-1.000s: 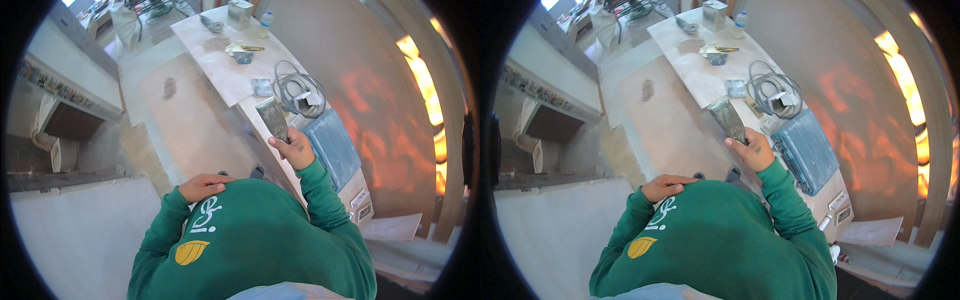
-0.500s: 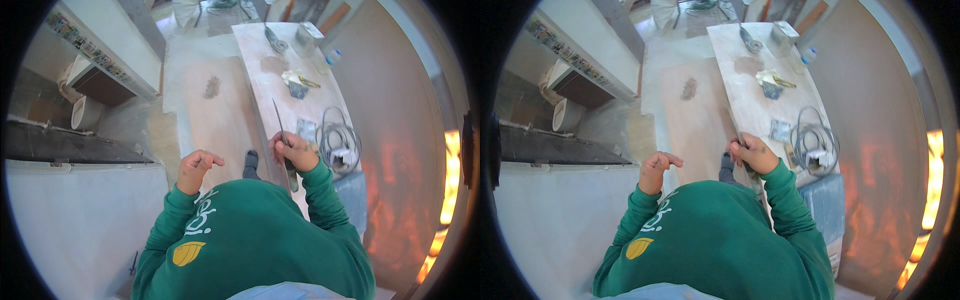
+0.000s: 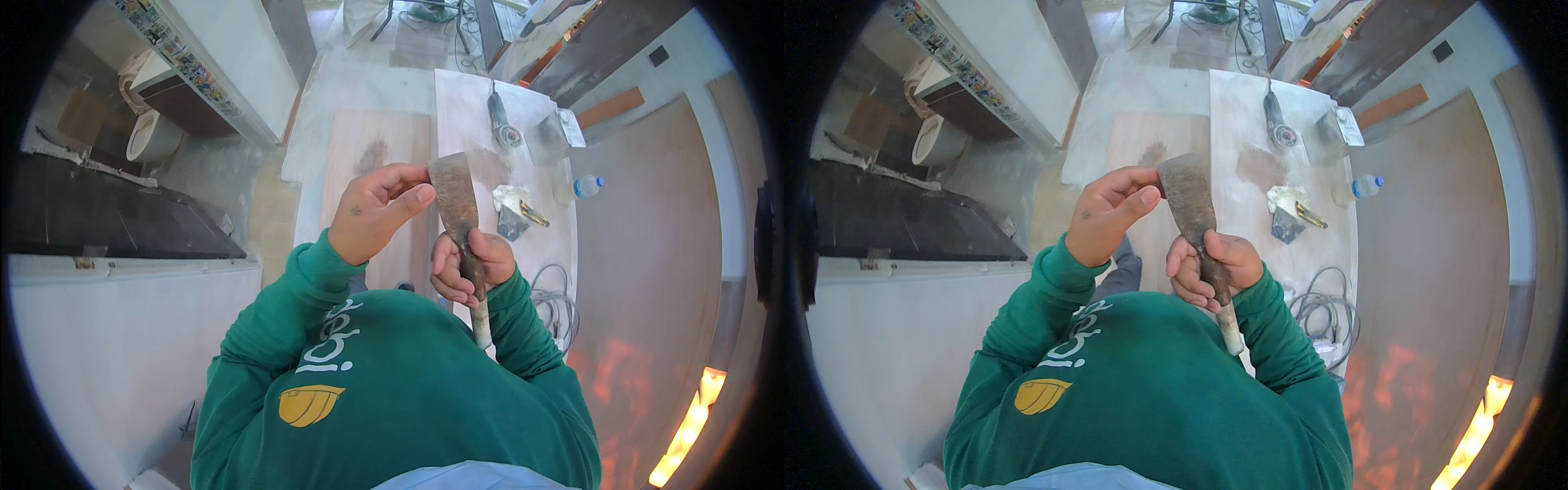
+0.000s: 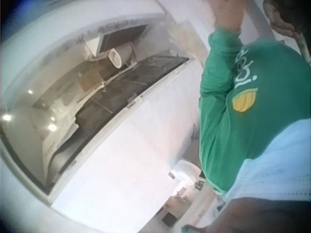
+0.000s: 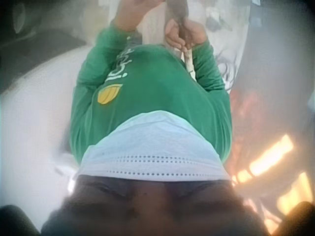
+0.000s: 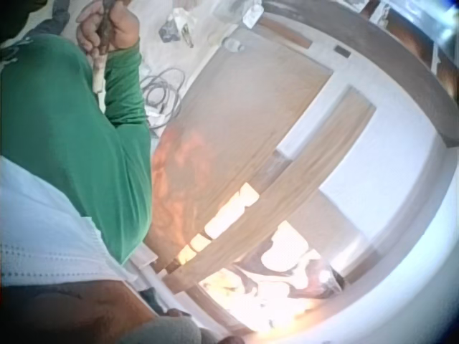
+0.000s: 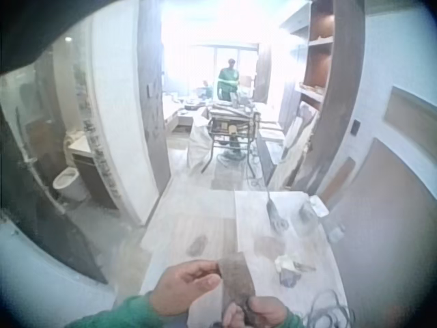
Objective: The person positions a white cabinet door onto a wall-mounted frame, aligning it with the existing structure. They use a putty knife to scrape and adjust the edges of the door and frame, then use a broom to sweep dust from the surface. The person continues to scrape and align the door, ensuring it fits correctly.
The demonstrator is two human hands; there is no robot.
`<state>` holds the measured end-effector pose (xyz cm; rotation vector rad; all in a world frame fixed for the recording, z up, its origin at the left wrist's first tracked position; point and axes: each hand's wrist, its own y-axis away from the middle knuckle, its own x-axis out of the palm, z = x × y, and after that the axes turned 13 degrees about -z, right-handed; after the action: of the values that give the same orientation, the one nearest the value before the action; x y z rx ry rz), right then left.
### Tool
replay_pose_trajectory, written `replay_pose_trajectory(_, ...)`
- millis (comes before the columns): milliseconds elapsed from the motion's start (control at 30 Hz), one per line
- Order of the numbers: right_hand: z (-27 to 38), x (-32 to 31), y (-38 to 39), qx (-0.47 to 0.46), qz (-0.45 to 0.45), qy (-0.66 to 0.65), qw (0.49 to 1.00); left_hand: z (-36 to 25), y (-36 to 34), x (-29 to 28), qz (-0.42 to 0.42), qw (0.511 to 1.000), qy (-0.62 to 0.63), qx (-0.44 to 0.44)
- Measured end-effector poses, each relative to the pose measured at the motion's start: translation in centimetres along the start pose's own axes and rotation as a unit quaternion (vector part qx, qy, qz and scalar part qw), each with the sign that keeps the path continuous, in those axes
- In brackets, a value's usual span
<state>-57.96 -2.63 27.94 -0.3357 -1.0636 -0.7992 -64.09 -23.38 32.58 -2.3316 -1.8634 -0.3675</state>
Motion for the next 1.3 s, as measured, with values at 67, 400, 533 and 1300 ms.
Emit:
replay_pose_trajectory(67,1.4,-0.6,-2.8,0.011,-0.011,0.011,1.000,-0.2,-3.0,-1.4,-0.007,1.000,-0.013,0.003)
replay_pose_trajectory(400,11.0,-1.4,-19.4,0.043,-0.099,0.066,0.992,-2.2,-22.0,-10.1,-0.084,0.996,-0.026,0.004)
replay_pose_trajectory(533,14.7,-1.6,-24.6,0.074,-0.143,0.096,0.982,-2.9,-28.3,-12.6,-0.098,0.992,-0.084,0.011)
replay_pose_trajectory(1300,48.9,-22.5,-46.6,0.061,-0.219,0.157,0.961,19.9,-49.4,-41.8,-0.236,0.822,-0.465,-0.227)
